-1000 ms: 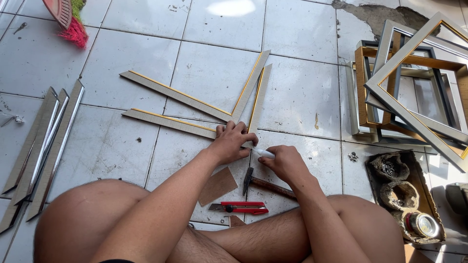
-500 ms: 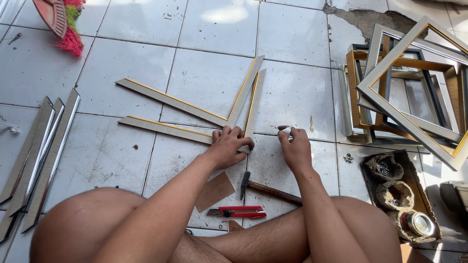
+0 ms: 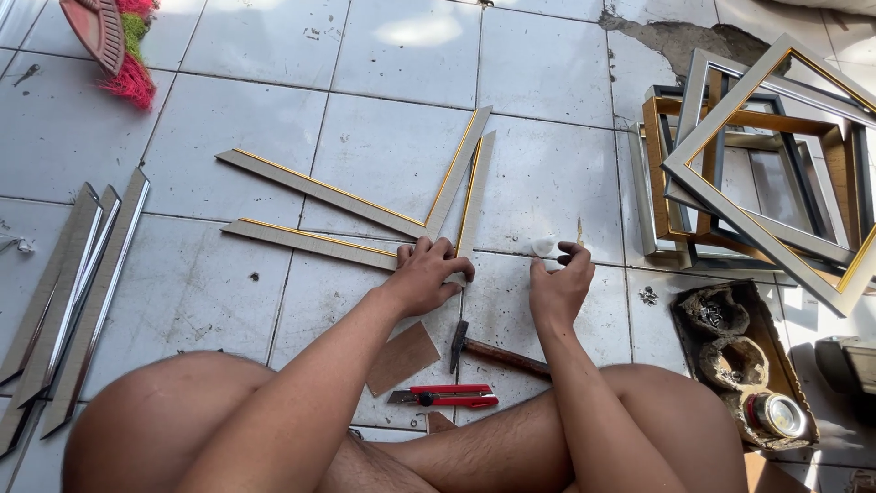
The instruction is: Assembling a picture frame by applying glue to mitered corners and joining the pieces together using a hammer.
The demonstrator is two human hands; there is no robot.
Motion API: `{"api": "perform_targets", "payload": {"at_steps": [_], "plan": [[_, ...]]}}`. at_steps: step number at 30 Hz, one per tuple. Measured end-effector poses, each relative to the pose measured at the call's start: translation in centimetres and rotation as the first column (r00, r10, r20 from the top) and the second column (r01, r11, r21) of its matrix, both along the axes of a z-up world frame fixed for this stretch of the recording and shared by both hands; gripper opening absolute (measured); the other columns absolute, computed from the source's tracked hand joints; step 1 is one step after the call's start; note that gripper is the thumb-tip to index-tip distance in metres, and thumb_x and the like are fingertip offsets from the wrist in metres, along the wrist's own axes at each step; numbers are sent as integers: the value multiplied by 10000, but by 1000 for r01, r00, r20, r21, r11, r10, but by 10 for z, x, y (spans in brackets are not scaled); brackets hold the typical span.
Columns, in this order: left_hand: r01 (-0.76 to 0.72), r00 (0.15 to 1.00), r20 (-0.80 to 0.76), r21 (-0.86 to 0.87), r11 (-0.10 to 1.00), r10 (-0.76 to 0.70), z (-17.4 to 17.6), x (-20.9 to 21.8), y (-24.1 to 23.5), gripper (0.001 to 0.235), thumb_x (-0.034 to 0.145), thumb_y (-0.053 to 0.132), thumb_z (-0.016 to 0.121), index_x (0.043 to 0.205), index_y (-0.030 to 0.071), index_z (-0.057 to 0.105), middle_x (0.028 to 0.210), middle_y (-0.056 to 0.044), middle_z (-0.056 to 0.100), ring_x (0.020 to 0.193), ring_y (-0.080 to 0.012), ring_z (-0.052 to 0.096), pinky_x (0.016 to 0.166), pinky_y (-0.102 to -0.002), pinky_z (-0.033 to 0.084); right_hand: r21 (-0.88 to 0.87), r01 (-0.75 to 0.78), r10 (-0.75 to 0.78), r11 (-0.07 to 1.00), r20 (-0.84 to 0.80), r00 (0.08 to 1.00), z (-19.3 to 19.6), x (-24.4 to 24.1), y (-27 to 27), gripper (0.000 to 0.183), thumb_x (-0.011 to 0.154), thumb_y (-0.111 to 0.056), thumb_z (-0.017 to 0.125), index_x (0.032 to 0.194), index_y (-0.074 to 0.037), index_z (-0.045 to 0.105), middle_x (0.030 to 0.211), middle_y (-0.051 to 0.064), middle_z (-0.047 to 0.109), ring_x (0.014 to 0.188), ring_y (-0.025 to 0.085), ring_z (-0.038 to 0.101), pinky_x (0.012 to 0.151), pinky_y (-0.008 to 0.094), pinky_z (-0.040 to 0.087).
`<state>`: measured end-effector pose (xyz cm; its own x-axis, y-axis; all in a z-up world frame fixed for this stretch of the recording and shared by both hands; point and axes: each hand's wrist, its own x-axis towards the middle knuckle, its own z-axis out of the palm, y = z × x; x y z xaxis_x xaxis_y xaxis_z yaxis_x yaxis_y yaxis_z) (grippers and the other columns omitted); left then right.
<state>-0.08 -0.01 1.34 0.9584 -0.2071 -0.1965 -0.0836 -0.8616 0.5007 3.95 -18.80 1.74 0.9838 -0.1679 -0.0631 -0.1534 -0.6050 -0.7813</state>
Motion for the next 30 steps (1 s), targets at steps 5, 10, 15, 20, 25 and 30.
{"api": "perform_targets", "payload": {"at_steps": [5,10,15,20,25,30], "plan": [[-10,1000,4,-23,1000,10,3,0,2,162,806,241,577,952,307,559,994,-8,452,1021,-238,416,900,-437,291,186,-162,220,969,-357,908,16,-24,21,377,797,-253,599,1072,-23,483,816,124,613,621,203,639,496,278,533],[-5,1000,15,1,1000,5,-2,0,3,137,813,255,570,935,313,545,994,1,447,1020,-232,413,899,-446,299,164,-319,359,933,-422,833,8,-17,36,326,770,-232,628,990,-15,525,707,116,647,485,177,636,410,246,528],[4,1000,10,5,1000,-4,2,-1,2,156,813,265,572,960,308,543,994,-3,445,1022,-236,413,899,-449,301,189,-328,379,925,-468,798,7,-12,29,348,737,-156,620,1028,5,518,718,132,637,528,196,641,459,268,545],[35,998,57,71,997,-39,-2,-3,0,138,835,285,545,971,308,539,975,-5,428,1007,-227,415,895,-438,308,253,-147,255,956,-474,842,8,-4,24,331,763,-157,579,1045,9,524,730,146,623,578,213,636,488,296,556],[21,986,160,143,989,-44,-15,-2,-6,94,835,327,536,926,305,543,924,-16,404,952,-228,429,855,-428,336,229,-93,192,969,-459,867,10,-3,27,328,779,-180,554,1057,-6,537,758,136,625,585,195,634,493,302,567],[-9,983,183,114,993,-12,-24,0,-7,160,810,383,565,948,306,542,918,-15,406,946,-230,429,849,-417,331,233,-109,204,966,-436,876,15,-4,28,305,818,-217,528,1021,9,550,742,146,615,583,204,629,484,297,562]]}}
